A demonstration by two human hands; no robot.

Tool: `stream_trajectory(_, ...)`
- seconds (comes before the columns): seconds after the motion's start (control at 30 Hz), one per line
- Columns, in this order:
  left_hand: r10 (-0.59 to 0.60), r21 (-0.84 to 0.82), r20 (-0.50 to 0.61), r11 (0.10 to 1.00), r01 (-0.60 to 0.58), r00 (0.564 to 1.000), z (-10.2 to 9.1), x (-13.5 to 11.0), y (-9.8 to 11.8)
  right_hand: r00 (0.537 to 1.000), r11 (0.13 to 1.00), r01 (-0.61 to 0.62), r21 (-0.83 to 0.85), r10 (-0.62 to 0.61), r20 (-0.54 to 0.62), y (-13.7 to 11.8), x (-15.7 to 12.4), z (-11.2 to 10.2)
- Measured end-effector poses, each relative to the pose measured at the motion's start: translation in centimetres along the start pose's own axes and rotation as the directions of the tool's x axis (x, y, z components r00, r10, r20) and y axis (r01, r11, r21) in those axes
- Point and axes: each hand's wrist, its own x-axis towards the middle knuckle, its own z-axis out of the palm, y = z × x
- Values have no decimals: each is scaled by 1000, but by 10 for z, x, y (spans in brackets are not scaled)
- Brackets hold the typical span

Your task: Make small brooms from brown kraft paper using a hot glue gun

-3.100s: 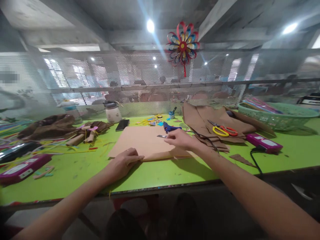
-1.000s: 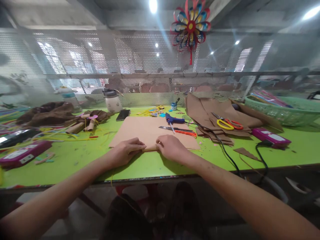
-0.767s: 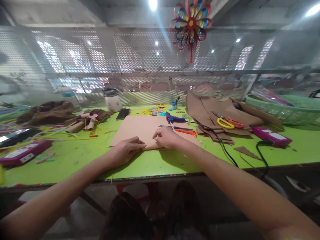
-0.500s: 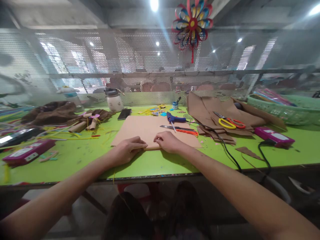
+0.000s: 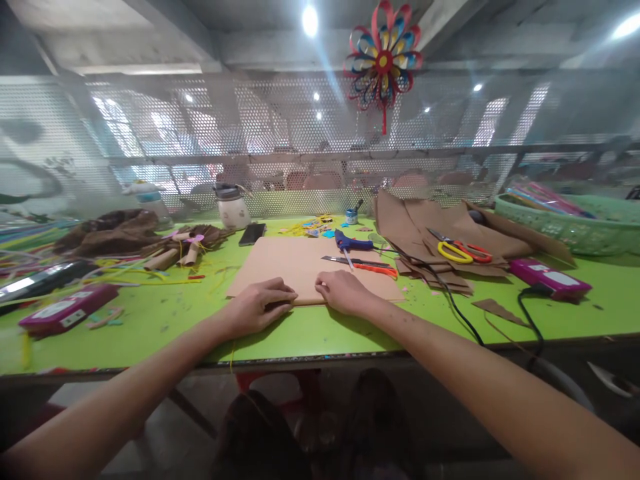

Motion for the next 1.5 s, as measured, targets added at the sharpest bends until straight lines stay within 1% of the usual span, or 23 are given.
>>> stream_trajectory(0.13, -46, 36, -28, 998, 47, 999, 3, 5, -3, 1000, 1000, 1, 2, -1, -5, 1, 3, 1)
stream_trajectory(0.27, -102, 87, -15, 991, 103, 995, 2, 10, -3, 1000, 1000, 6, 5, -6, -21, 1, 3, 4)
stream_trajectory(0.43, -157, 69, -5, 985, 157, 988, 0, 11, -2, 996, 999, 40, 1, -39, -81, 0, 0, 6)
stream_trajectory(0.57, -181, 56, -2, 982, 181, 983, 1, 10, 0, 981, 993, 116, -29, -119, -153, -7, -3, 2)
stream_trajectory(0.63, -185, 58, 2, 981, 185, 983, 1, 9, 2, 968, 982, 179, -59, -187, -168, -13, -4, 1)
stream_trajectory(0.73, -194, 59, -3, 979, 194, 981, 0, 9, 5, 939, 948, 304, -96, -315, -135, -22, -7, 2)
stream_trajectory(0.8, -200, 53, 0, 978, 200, 980, 0, 9, 7, 931, 936, 339, -97, -349, -104, -27, -7, 6)
stream_trajectory(0.97, -222, 32, 30, 975, 221, 975, 0, 12, 10, 949, 950, 303, -73, -308, -61, -28, -4, 10)
stream_trajectory(1.1, -235, 32, 49, 972, 234, 971, -3, 14, 9, 938, 939, 343, -40, -344, -45, -26, -3, 9)
stream_trajectory(1.27, -226, -15, 85, 973, 228, 970, -4, 14, 8, 938, 939, 344, 10, -343, -46, -23, -5, 9)
stream_trajectory(1.43, -258, -30, 89, 965, 262, 962, -2, 14, 8, 936, 936, 350, 45, -347, -58, -23, -4, 11)
stream_trajectory(1.5, -268, -33, 90, 962, 272, 959, -2, 14, 8, 943, 943, 328, 58, -323, -77, -23, -4, 12)
